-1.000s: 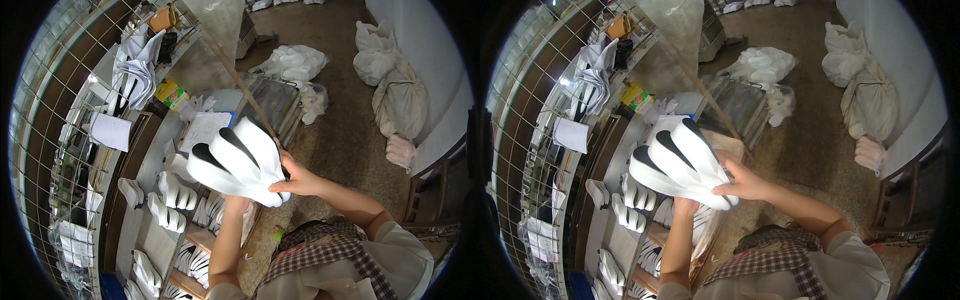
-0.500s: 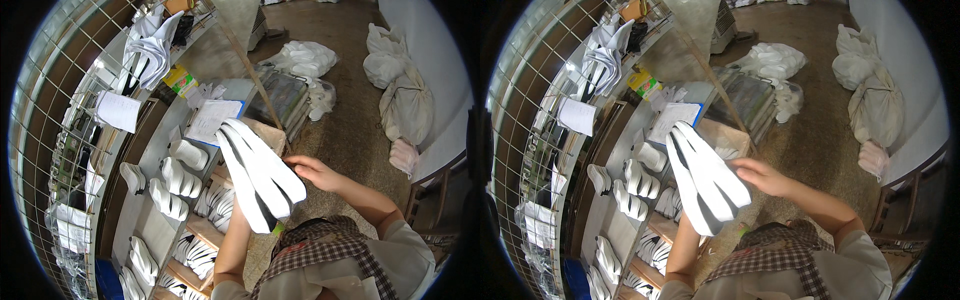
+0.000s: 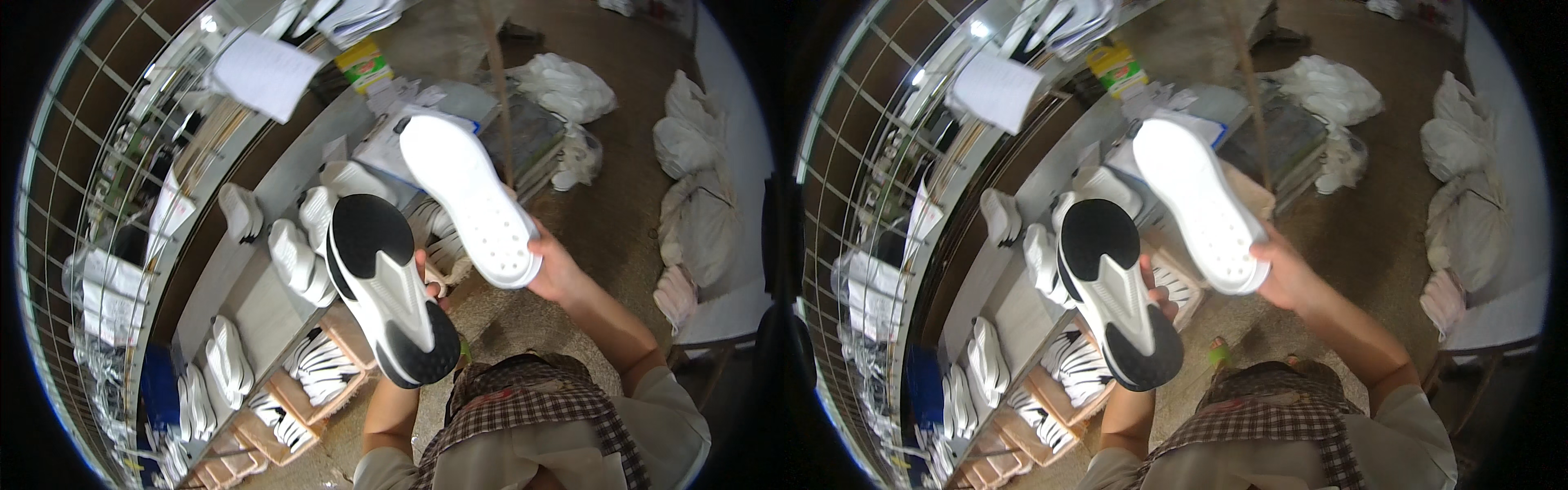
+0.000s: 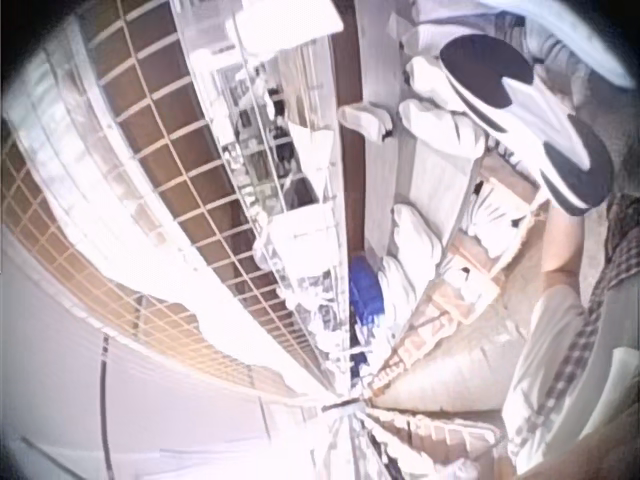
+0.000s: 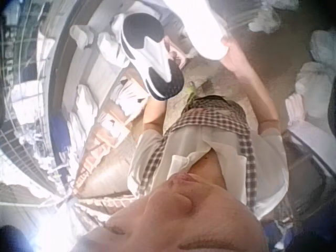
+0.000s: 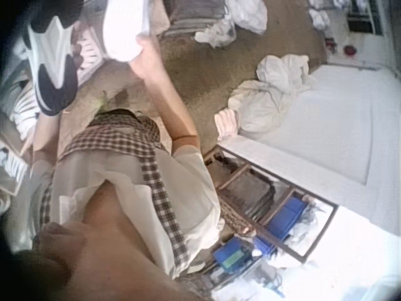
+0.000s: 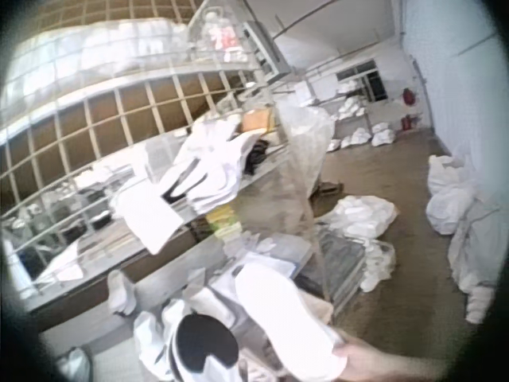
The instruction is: The person repeatedly picks up white slipper-style shoes from a shelf, turns them over to view the soles, and places them back. The person handles the shoes one at a time, inspecting the upper and sole surfaces before returning them to the shelf.
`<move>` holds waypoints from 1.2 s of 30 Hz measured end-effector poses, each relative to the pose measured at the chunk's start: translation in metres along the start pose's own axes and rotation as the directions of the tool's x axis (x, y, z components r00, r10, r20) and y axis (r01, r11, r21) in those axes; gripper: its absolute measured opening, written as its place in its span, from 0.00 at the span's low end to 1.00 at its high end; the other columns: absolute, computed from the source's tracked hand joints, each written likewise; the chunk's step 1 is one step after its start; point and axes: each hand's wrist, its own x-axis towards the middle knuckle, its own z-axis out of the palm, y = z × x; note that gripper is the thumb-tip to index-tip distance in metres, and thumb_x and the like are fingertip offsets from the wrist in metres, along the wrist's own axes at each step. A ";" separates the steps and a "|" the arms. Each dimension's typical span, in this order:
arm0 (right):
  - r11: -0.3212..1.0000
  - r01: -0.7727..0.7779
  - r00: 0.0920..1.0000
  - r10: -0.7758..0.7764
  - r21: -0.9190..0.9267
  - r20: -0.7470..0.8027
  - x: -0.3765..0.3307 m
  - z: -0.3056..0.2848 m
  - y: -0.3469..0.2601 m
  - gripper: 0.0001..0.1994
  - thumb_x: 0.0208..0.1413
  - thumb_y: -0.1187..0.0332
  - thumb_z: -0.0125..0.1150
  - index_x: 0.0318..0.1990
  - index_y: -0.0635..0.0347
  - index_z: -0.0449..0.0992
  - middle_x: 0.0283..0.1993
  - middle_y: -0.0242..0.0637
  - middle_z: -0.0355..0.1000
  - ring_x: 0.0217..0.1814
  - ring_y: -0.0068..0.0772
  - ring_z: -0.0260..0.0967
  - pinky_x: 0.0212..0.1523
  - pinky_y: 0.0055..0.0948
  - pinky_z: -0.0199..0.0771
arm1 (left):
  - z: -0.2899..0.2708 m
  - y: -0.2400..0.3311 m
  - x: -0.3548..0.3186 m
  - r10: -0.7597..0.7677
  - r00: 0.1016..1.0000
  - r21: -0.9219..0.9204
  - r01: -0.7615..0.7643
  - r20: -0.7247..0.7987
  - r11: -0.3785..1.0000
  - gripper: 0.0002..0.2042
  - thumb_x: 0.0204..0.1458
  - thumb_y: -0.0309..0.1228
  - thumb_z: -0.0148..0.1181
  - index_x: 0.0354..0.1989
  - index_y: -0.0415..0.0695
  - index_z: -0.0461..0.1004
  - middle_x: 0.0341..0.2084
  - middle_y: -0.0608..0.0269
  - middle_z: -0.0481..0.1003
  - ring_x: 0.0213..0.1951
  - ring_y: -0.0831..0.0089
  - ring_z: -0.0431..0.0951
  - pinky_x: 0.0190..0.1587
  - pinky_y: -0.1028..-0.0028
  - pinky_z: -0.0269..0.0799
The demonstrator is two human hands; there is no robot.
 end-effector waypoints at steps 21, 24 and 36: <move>0.492 -0.552 0.834 0.328 -0.673 -0.444 0.277 0.009 0.120 0.24 0.56 0.50 0.48 0.50 0.60 0.69 0.50 0.48 0.67 0.52 0.46 0.67 0.50 0.41 0.68 | -0.004 0.121 -0.066 0.231 0.973 -0.050 -0.232 -0.011 0.971 0.29 0.52 0.44 0.57 0.61 0.49 0.56 0.42 0.61 0.66 0.35 0.68 0.70 0.29 0.71 0.68; -0.250 -0.127 0.978 -0.190 -0.960 -0.080 0.254 0.022 0.102 0.25 0.55 0.52 0.53 0.50 0.64 0.68 0.52 0.52 0.65 0.51 0.48 0.67 0.49 0.38 0.68 | 0.014 0.108 -0.065 0.281 0.854 0.033 -0.297 -0.437 0.954 0.15 0.55 0.41 0.53 0.46 0.46 0.65 0.33 0.64 0.61 0.32 0.71 0.62 0.30 0.74 0.64; 0.773 0.076 0.957 0.121 -0.629 0.264 0.037 0.074 0.054 0.41 0.50 0.63 0.63 0.67 0.64 0.44 0.66 0.51 0.51 0.65 0.41 0.55 0.57 0.35 0.66 | -0.021 0.023 0.014 -0.021 0.854 0.219 0.158 -0.520 0.963 0.22 0.59 0.41 0.47 0.62 0.54 0.56 0.32 0.65 0.68 0.32 0.74 0.68 0.36 0.69 0.67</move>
